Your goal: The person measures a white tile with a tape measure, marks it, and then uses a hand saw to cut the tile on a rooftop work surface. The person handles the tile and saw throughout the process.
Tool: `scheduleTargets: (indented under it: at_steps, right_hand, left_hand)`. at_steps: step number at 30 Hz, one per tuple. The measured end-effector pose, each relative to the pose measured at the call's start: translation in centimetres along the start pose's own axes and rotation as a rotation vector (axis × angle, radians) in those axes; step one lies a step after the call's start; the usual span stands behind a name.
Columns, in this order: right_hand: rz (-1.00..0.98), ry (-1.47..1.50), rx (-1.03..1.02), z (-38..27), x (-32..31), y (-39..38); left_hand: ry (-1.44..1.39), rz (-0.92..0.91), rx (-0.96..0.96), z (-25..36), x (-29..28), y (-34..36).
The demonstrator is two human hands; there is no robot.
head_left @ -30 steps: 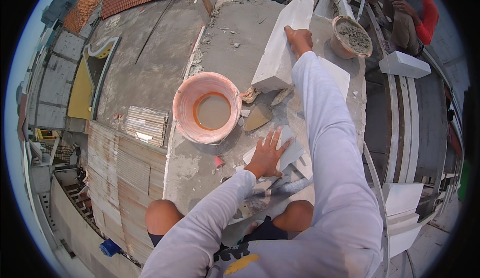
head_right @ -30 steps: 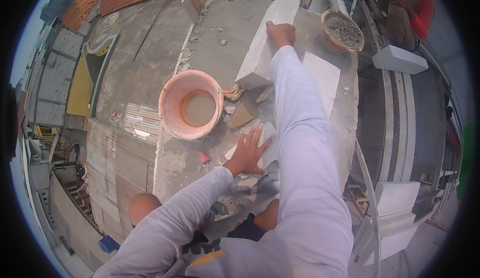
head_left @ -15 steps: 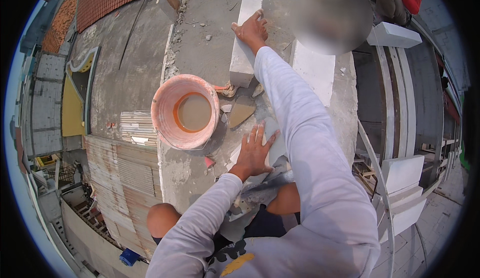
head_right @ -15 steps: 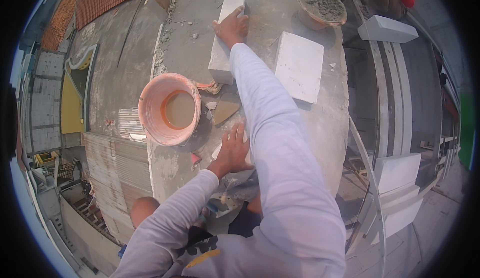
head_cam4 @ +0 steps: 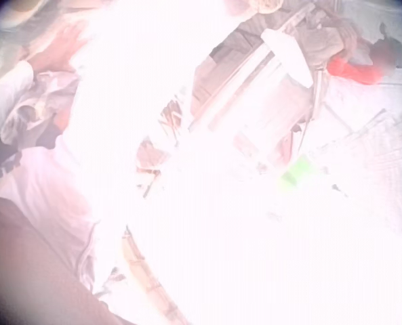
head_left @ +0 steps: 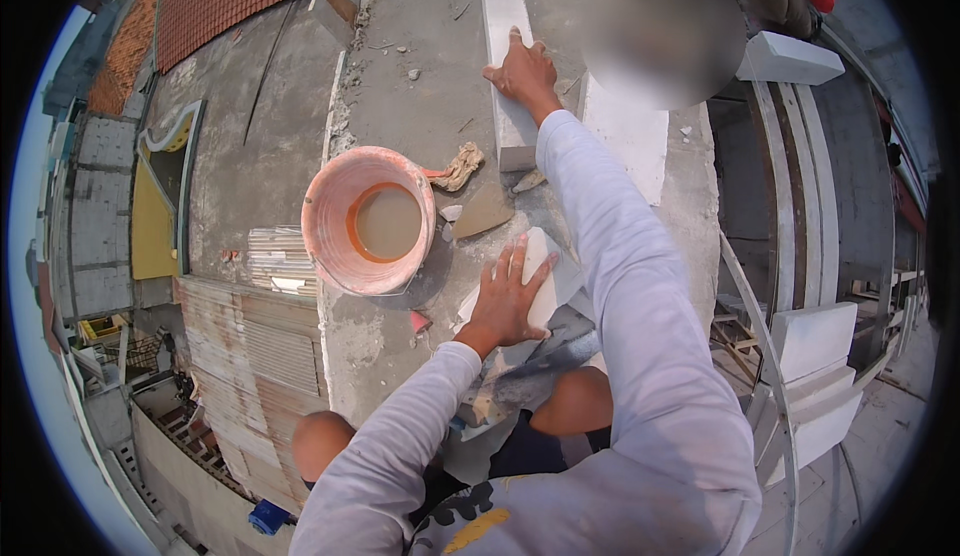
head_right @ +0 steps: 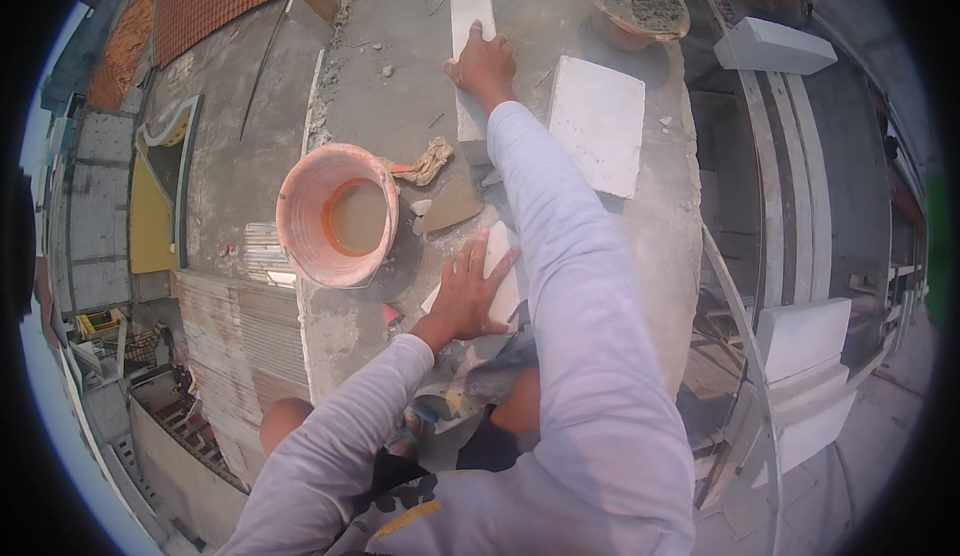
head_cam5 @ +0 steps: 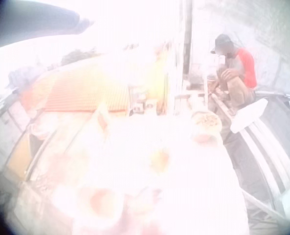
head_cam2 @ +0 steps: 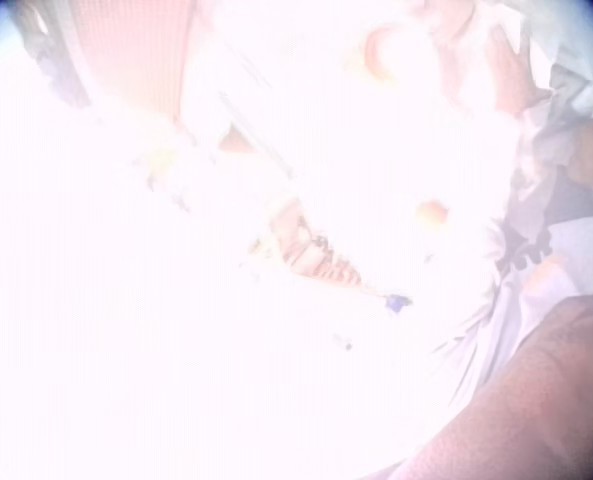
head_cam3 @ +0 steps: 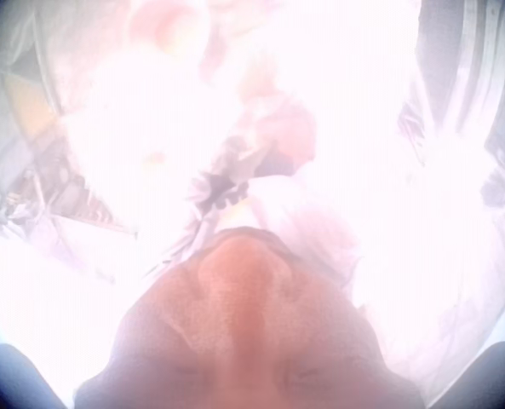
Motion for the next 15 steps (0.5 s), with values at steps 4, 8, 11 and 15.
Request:
scheduleTargets:
  at_steps: [4, 8, 11, 15]
  right_hand:
    - [0.078, 0.021, 0.033, 0.1, 0.4, -1.1]
    - [0.013, 0.060, 0.090, 1.0, 0.7, -2.4]
    - [0.044, 0.174, 0.033, 2.5, 0.1, -3.6]
    - [0.470, 0.359, 0.112, 17.1, -3.3, -7.6]
  left_hand:
    - [0.012, -0.027, -0.005, 0.0, 0.5, -0.1]
    - [0.025, -0.040, -0.016, -0.2, 0.6, 0.0]
    - [0.015, -0.016, 0.005, 0.1, 0.3, 0.2]
    - [0.045, -0.035, -0.019, -0.2, -0.2, -0.4]
Point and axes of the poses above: each hand's wrist, its own y-axis towards the middle knuckle, its own x-axis out of the palm, z = x × y, the point moved 9 cm from there along y, towards the middle knuckle, and after that the axes turned 5 degrees about -y, right-handed, at the moved point
